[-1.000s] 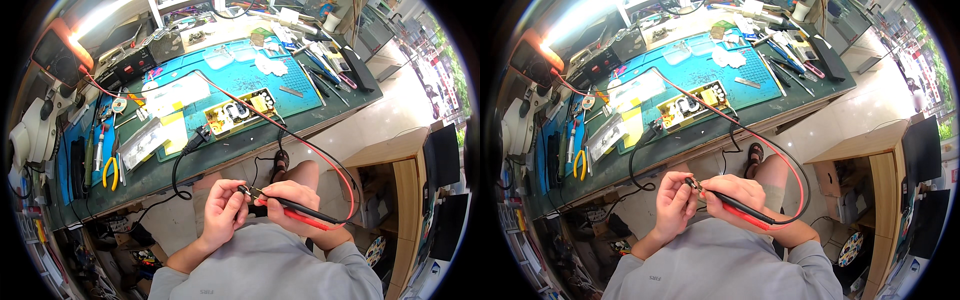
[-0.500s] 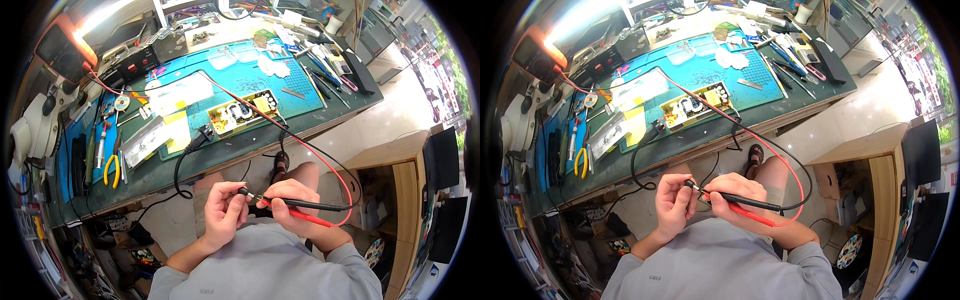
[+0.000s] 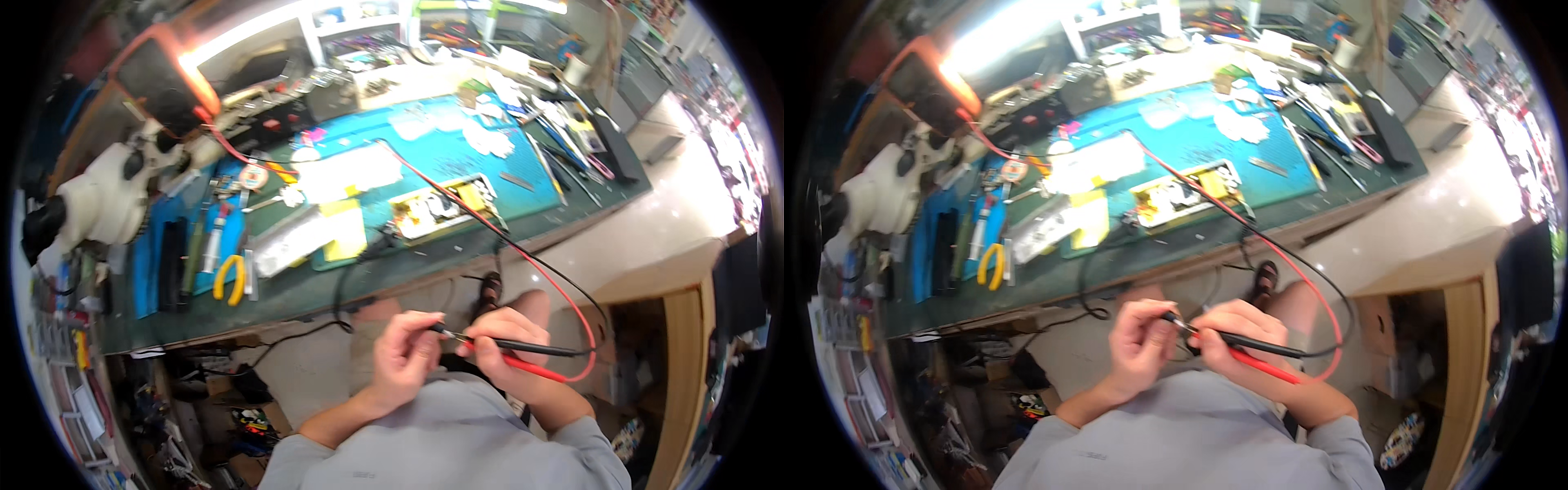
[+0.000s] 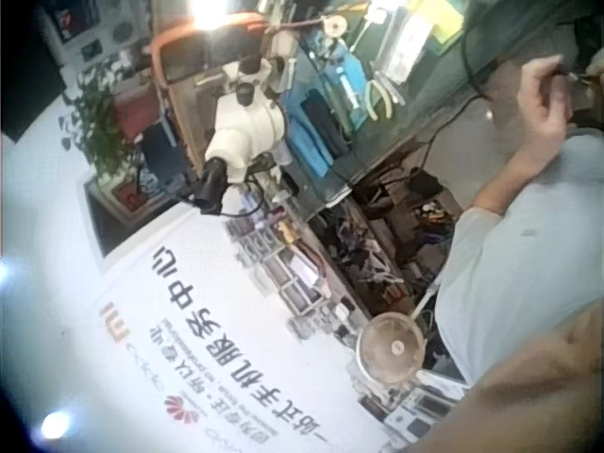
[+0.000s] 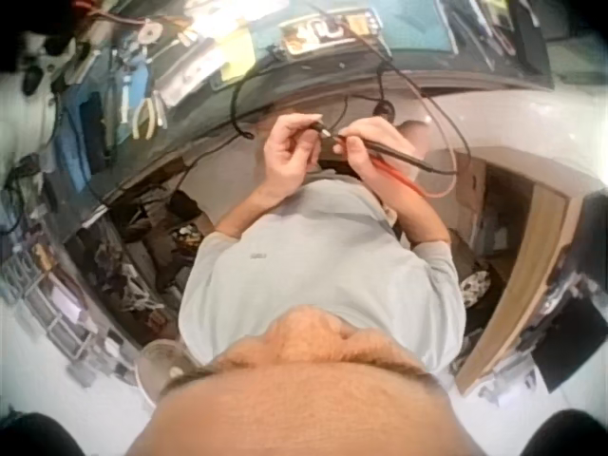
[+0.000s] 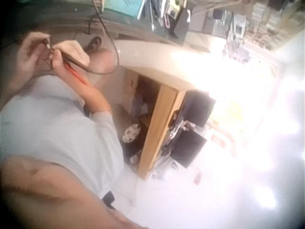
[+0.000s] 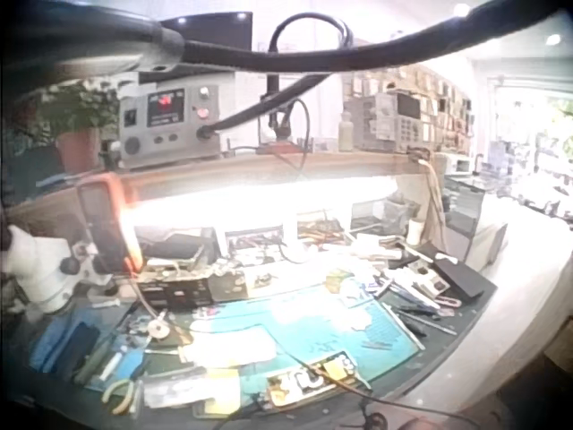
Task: The person uses a multimeter to test a small electronic device on a workbench. They connect the multimeter probes to various points on the device and a circuit board, checking for continuity or voltage. The person flips the device over to access different sides and continues testing multiple points.
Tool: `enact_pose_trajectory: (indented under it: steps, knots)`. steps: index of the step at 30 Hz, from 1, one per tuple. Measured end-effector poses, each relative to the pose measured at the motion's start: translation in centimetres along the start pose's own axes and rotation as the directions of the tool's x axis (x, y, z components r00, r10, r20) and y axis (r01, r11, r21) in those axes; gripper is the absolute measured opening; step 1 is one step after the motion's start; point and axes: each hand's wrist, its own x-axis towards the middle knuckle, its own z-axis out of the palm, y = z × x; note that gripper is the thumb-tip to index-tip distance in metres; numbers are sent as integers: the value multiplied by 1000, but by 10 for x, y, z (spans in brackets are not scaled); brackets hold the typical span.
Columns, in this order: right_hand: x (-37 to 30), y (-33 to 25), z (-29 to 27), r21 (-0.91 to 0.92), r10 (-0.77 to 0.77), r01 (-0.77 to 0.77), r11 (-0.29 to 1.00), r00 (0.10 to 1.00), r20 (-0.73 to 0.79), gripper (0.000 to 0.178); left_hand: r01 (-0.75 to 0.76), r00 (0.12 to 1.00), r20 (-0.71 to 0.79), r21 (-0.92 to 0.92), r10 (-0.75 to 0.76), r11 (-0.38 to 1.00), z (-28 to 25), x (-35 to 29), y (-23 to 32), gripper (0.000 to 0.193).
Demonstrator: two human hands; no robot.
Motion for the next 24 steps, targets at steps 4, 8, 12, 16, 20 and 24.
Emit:
enact_pose_trajectory:
  steps: [4, 8, 12, 16, 20, 24]
  knots:
    - [1, 2, 0, 3, 20, -20, 1000, 1000, -10, 12, 64, 998, 25, 29, -65, 998, -2, 1, 2, 24]
    - [-3, 2, 8, 63, 51, -49, 997, 998, -37, 10, 108, 994, 5, -30, -108, 994, -6, -3, 0, 27]
    - [-2, 2, 8, 45, 33, -31, 998, 999, -35, 9, 109, 994, 4, -42, -109, 993, -5, -3, 0, 27]
    - [-4, 2, 7, 70, 55, -52, 996, 998, -33, 9, 106, 994, -2, -21, -106, 994, -4, -4, -1, 27]
    - [-3, -1, 6, 80, 60, -57, 995, 998, -29, 10, 73, 997, 27, -1, -73, 997, -5, -4, -4, 26]
    - [-3, -1, 7, 87, 54, -52, 995, 998, -30, 9, 69, 997, 41, 4, -69, 998, -7, -6, -8, 26]
